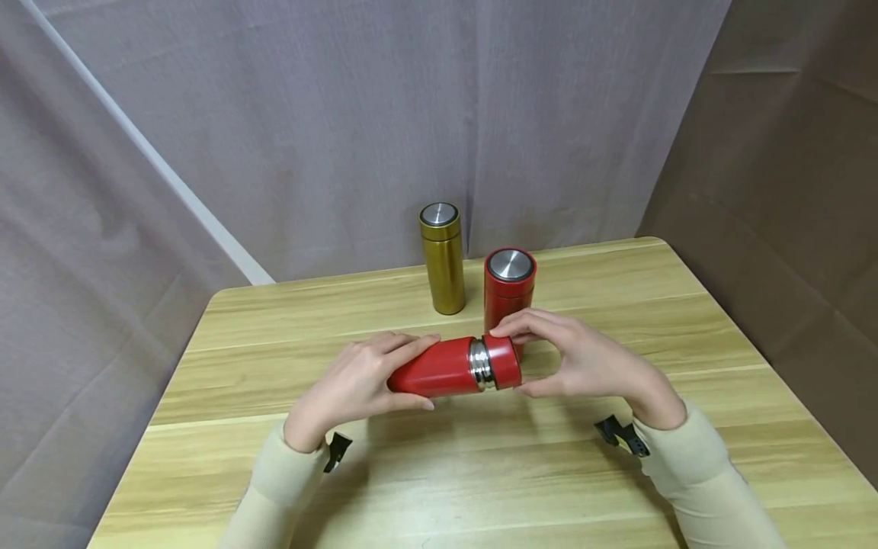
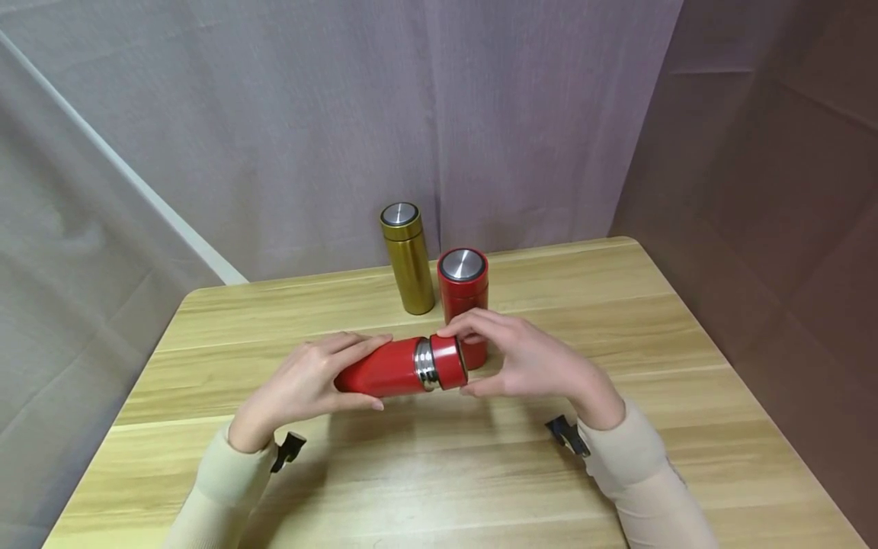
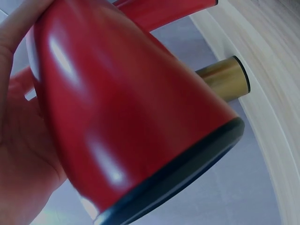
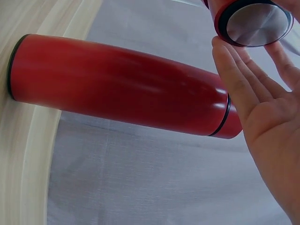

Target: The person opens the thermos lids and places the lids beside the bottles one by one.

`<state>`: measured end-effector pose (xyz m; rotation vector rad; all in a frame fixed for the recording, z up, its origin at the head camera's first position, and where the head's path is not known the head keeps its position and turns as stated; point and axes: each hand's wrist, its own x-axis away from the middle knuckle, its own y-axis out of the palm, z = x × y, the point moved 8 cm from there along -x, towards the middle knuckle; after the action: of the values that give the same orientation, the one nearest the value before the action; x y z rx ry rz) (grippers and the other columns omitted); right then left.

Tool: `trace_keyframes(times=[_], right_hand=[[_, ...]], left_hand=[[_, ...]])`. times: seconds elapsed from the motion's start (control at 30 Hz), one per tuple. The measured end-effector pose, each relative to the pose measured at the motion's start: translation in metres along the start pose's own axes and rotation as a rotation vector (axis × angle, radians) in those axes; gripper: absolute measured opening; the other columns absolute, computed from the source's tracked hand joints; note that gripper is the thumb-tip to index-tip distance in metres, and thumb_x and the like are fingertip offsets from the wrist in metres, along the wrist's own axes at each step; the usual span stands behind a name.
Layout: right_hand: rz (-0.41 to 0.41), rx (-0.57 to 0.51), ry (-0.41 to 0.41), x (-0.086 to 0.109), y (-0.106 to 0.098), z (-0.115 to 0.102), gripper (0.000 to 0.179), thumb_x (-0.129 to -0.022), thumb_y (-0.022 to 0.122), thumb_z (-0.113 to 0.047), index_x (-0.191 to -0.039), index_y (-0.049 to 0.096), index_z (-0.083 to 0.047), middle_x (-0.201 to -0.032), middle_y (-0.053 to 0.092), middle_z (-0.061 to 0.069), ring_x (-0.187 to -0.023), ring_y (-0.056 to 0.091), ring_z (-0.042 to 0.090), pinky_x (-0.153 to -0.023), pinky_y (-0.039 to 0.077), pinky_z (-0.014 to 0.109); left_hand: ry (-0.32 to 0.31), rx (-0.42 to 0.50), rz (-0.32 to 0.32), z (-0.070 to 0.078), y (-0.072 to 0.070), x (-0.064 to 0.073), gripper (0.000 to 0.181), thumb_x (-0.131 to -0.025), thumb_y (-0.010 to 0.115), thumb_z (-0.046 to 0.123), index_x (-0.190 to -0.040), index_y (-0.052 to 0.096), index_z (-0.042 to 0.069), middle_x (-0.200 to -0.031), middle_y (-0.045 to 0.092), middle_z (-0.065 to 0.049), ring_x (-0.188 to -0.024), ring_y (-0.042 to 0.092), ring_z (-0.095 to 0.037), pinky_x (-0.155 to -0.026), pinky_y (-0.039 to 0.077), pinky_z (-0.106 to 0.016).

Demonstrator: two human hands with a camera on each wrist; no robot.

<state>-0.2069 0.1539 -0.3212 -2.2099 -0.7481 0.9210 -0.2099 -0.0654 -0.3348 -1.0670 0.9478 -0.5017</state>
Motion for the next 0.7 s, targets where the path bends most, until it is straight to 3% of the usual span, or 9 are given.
trace_keyframes(times=[0.7], right_hand=[[-0.015,-0.024,0.087,0.0035,0.0009,0.0042,0.072,-0.07,0.09,-0.003,-0.131,0.055,-0.017,-0.125,0.06,0.0,-0.109,0.063,0.016,-0.09,0.055,0.037]], left_hand=[[0.006,0.023,-0.011,0.0009,0.0032,-0.0009,0.083,-0.075,0.084,0.055,-0.145,0.056,0.019,-0.123,0.068,-0.002,-0.108,0.065,-0.016,-0.083,0.056,-0.036]])
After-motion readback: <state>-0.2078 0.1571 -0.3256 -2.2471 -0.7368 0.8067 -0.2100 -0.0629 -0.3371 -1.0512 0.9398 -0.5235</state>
